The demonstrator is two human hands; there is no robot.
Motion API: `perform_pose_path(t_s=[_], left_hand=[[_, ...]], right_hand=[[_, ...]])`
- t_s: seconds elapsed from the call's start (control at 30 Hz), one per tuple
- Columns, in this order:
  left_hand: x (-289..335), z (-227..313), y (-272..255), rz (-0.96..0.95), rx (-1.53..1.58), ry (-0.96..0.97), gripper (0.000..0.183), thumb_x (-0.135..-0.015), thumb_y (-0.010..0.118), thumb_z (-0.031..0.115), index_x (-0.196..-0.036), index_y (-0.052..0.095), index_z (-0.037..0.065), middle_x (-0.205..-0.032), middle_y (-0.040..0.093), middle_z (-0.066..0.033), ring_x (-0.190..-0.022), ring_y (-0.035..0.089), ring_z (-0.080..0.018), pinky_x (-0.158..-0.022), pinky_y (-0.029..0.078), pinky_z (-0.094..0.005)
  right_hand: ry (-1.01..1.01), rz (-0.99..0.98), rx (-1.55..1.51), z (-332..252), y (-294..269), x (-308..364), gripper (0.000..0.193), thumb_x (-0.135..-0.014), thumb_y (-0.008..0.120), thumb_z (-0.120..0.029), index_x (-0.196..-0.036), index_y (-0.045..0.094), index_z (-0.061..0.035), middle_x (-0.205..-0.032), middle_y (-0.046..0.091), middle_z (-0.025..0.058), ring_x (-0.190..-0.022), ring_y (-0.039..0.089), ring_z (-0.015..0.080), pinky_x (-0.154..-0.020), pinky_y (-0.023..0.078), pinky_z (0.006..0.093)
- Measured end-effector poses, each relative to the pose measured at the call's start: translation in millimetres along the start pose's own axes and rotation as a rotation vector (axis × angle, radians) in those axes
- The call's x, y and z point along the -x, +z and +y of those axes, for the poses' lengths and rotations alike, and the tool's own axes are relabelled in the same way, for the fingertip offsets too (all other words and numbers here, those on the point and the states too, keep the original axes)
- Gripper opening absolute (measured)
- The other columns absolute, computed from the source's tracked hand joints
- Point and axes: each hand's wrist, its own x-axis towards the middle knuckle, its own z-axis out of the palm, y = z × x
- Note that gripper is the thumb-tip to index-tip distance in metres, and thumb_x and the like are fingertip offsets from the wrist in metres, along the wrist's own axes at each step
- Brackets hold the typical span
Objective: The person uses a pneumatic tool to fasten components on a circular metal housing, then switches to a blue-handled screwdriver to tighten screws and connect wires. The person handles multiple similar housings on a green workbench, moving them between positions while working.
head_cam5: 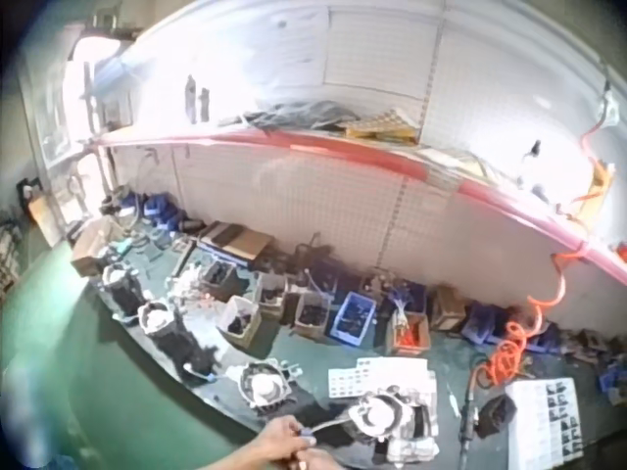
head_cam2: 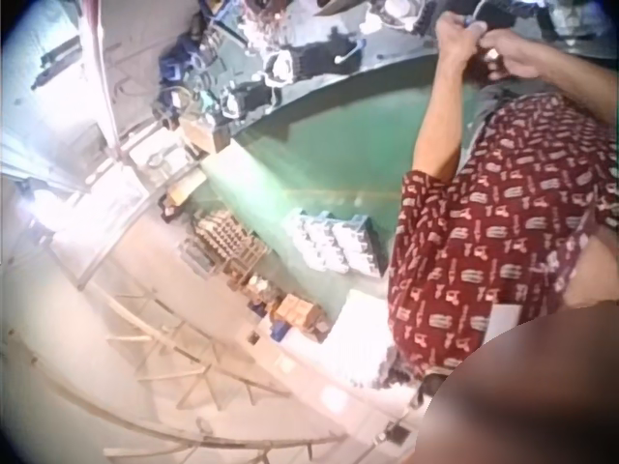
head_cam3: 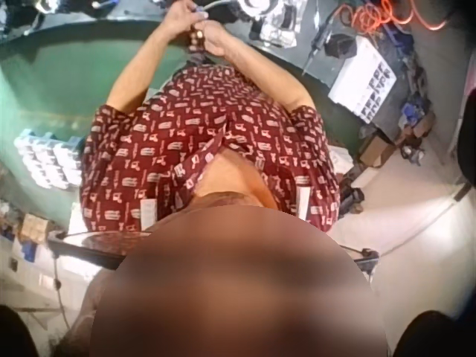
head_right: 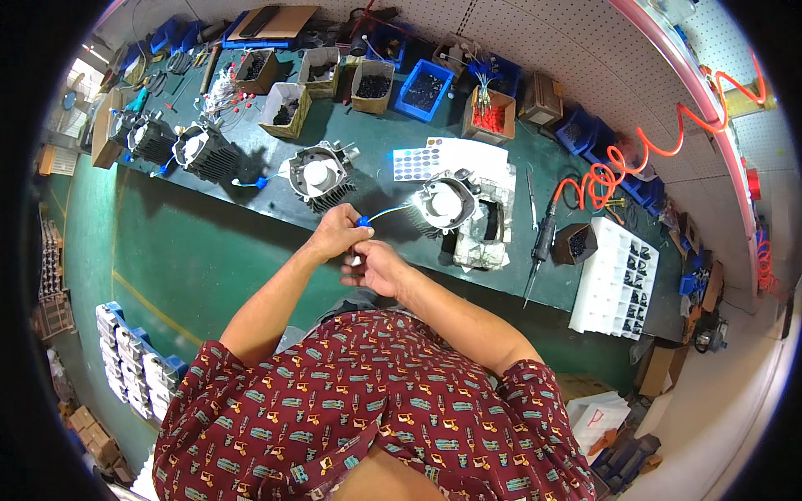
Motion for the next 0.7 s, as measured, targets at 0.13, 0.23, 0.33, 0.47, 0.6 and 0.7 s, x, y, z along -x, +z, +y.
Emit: perform_pose_path(t_s=[0.13, 0.23, 0.33, 0.47, 0.6, 0.7], left_hand=[[8.2, 5.3, -4.8, -0.157, 0.585, -0.117, 0.02, -0.095, 0.074, 0.014, -0.103, 0.064, -0.001, -0.081, 0.068, -0.0051, -0.061, 0.061, -0.0117, -0.051, 0.048, -0.0276], [13.4, 2.6, 5.3, -0.113, 0.693, -0.117, 0.016, -0.097, 0.07, 0.012, -0.103, 0.065, -0.002, -0.082, 0.069, -0.0061, -0.062, 0.062, -0.0122, -0.052, 0.049, -0.0278], [10.6, 13.5, 15.8, -0.009, 0.687, -0.178, 0.014, -0.098, 0.068, 0.009, -0.105, 0.067, -0.003, -0.085, 0.07, -0.007, -0.065, 0.062, -0.0121, -0.054, 0.05, -0.0275], [-18.9, 18.3, 32.0, -0.005, 0.676, -0.23, 0.017, -0.097, 0.068, 0.009, -0.109, 0.069, -0.003, -0.086, 0.071, -0.0085, -0.064, 0.06, -0.0111, -0.056, 0.05, -0.0261], [-62.4, 13.3, 61.2, -0.002, 0.743, -0.239, 0.016, -0.096, 0.069, 0.01, -0.107, 0.069, -0.002, -0.088, 0.071, -0.008, -0.067, 0.061, -0.0118, -0.059, 0.051, -0.0262], [-71.6, 11.0, 73.4, -0.008, 0.796, -0.191, 0.017, -0.095, 0.069, 0.011, -0.107, 0.069, -0.002, -0.09, 0.07, -0.0072, -0.072, 0.062, -0.0126, -0.063, 0.052, -0.0272]], right_hand=[[-0.091, 0.184, 0.458, -13.1, 5.7, 21.1, 0.021, -0.105, 0.049, -0.02, -0.099, 0.063, -0.0054, -0.077, 0.055, -0.0017, -0.067, 0.057, 0.0171, -0.066, 0.051, 0.0346], [-0.498, 0.189, 0.967, -6.7, -3.8, 19.6, 0.026, -0.103, 0.049, -0.018, -0.094, 0.064, -0.0001, -0.079, 0.064, 0.0047, -0.072, 0.062, 0.0198, -0.068, 0.052, 0.0388], [-0.663, 0.167, 1.206, -13.7, -2.9, 24.5, 0.025, -0.1, 0.049, -0.014, -0.093, 0.065, 0.0041, -0.088, 0.07, 0.0206, -0.084, 0.069, 0.0367, -0.078, 0.053, 0.0478], [-0.638, 0.16, 1.453, -22.8, -7.3, 33.7, 0.024, -0.1, 0.049, -0.014, -0.092, 0.065, 0.0027, -0.089, 0.069, 0.0271, -0.089, 0.068, 0.0466, -0.08, 0.053, 0.0514], [-0.636, 0.088, 1.458, -19.0, -4.8, 43.0, 0.028, -0.101, 0.049, -0.019, -0.09, 0.066, 0.0018, -0.089, 0.07, 0.0252, -0.091, 0.067, 0.0467, -0.081, 0.052, 0.0543], [-0.588, 0.128, 1.54, -18.3, -11.5, 47.7, 0.03, -0.102, 0.05, -0.021, -0.09, 0.066, 0.0013, -0.092, 0.071, 0.0249, -0.093, 0.067, 0.0461, -0.081, 0.052, 0.0539]])
